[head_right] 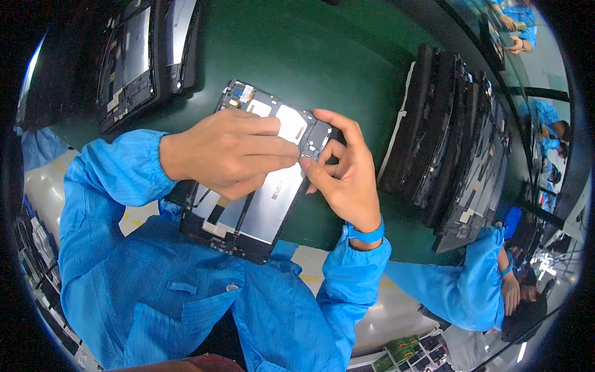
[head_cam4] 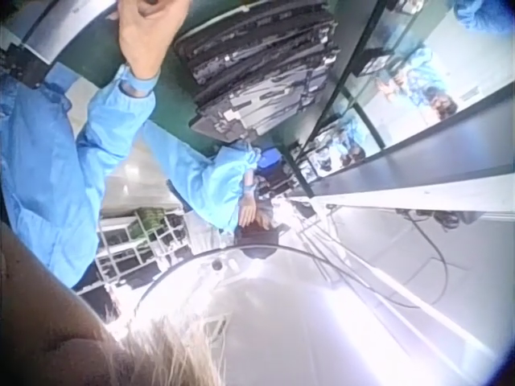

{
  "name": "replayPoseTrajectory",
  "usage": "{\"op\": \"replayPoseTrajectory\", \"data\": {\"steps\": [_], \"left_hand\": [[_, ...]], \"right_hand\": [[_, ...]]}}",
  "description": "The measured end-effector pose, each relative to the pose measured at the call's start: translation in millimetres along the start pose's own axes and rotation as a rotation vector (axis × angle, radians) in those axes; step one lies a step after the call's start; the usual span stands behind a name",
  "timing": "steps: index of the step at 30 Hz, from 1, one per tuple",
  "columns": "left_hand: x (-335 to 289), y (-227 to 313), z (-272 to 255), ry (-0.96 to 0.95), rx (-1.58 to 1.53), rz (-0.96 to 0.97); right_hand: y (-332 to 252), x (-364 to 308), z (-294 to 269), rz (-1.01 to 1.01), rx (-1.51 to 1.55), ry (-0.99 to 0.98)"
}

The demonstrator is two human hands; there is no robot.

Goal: The person connects internal ribbon cables and small components by hand inside tablet housings on an assembly line.

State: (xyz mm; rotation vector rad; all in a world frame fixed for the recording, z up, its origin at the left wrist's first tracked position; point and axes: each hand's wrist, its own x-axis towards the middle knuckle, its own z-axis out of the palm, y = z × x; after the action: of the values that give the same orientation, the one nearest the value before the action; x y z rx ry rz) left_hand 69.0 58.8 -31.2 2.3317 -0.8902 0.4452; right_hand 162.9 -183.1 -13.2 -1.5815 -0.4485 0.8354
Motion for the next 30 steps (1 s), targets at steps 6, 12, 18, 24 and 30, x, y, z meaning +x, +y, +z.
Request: {"op": "replayPoseTrajectory", "data": {"steps": [6,12,18,24,30], "left_hand": [[1.7,0.2,-0.9,-0.010,0.007,-0.006],[2.0,-0.9,-2.6,-0.002,-0.009,-0.019],[-3.2,-3.5,-4.7,0.087,-0.083,-0.055],[-53.4,8.7,-51.0,0.382,-0.078,-0.173],[-119.6,23.7,-60.5,0.133,0.179,0.204]], "right_hand": [[-7.7,3.7,3.0,0.069,0.010,0.044],[-8.0,5.8,2.3,0.084,0.011,0.052],[-0.7,4.5,5.7,0.033,-0.003,0.058],[13.8,-6.7,17.2,-0.332,-0.350,0.333],[-30.6,-10.3,68.5,-0.691,-0.963,-0.003]]}}
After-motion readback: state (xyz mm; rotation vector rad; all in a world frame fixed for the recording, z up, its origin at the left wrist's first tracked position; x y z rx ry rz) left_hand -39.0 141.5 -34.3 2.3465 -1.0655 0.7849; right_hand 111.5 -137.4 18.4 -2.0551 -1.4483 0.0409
